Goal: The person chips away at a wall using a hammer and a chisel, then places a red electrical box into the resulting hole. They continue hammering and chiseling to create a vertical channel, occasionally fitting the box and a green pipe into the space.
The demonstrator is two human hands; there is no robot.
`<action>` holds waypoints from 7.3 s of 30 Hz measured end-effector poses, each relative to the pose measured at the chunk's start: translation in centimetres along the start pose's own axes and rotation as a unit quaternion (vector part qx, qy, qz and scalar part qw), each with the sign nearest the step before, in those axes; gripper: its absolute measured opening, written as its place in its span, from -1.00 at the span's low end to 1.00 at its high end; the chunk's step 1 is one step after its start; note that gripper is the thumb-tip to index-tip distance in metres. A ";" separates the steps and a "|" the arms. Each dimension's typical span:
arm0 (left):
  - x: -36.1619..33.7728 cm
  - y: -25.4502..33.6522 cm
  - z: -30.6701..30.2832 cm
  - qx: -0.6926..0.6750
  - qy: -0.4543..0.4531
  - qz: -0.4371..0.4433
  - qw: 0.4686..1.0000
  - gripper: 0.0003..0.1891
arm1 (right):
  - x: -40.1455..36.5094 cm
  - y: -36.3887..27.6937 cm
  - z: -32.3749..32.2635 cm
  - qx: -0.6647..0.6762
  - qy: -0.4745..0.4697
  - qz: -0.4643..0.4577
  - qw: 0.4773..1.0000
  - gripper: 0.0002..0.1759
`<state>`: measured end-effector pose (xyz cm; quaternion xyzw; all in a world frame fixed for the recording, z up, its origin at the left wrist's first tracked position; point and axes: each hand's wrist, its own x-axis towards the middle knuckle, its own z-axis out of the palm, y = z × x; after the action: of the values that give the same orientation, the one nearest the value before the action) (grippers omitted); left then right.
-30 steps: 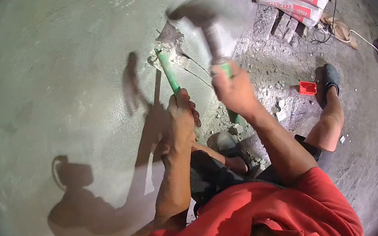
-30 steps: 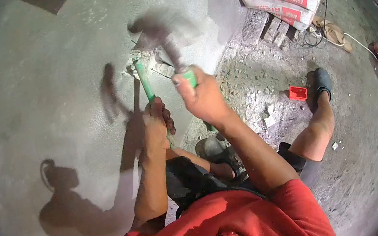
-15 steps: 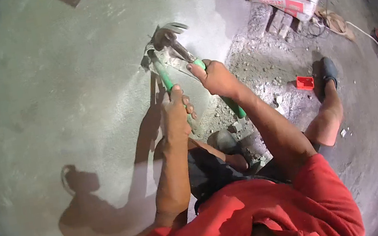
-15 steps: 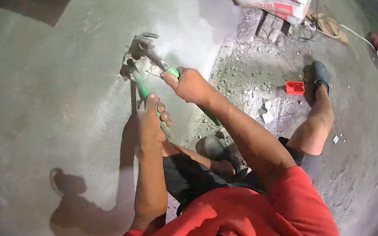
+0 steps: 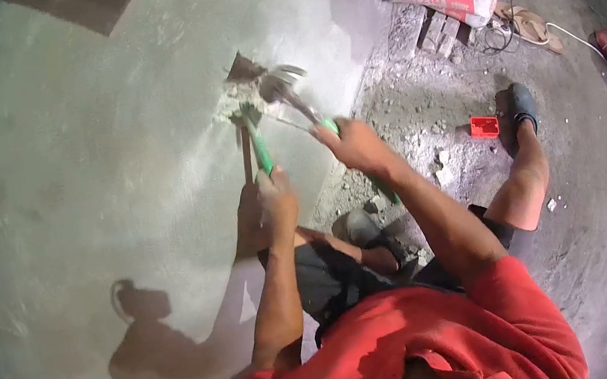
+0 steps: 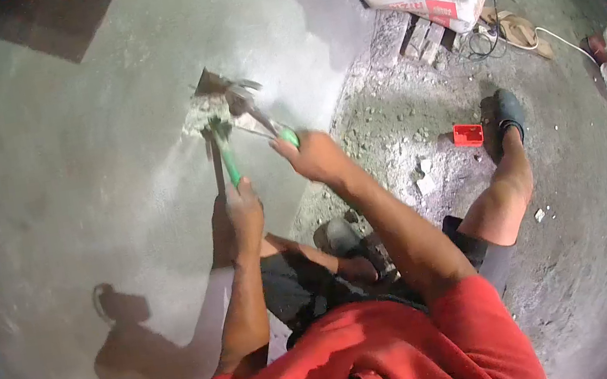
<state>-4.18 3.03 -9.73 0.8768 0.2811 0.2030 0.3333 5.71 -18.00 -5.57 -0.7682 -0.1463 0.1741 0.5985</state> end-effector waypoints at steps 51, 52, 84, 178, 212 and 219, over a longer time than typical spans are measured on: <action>0.2 9.9 -5.1 -0.049 -0.226 -0.123 0.965 -0.72 | -3.3 6.4 3.2 0.261 -0.042 0.031 0.964 -0.46; 0.2 10.3 -5.1 -0.049 -0.243 -0.121 0.961 -0.73 | -3.1 6.5 3.3 0.294 -0.016 0.022 0.955 -0.49; -0.9 10.1 -5.4 -0.201 -0.187 -0.149 0.950 -0.70 | 0.6 2.7 5.0 0.421 -0.076 0.150 0.891 -0.39; -0.4 12.4 -8.3 -0.053 -0.197 -0.109 0.973 -0.60 | -1.8 2.9 1.5 0.573 0.075 0.108 0.809 -0.51; 1.4 11.7 -4.8 -0.087 -0.178 -0.165 0.966 -0.81 | -0.7 1.2 8.0 0.598 0.006 0.200 0.776 -0.49; 1.3 12.6 -4.8 -0.093 -0.193 -0.156 0.964 -0.80 | 0.2 0.7 6.9 0.536 -0.084 0.250 0.802 -0.45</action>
<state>-1.31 -1.75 2.62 0.8096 0.3244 0.0008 0.4891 2.84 -12.06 -7.78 -0.3169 0.1180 0.4321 0.8360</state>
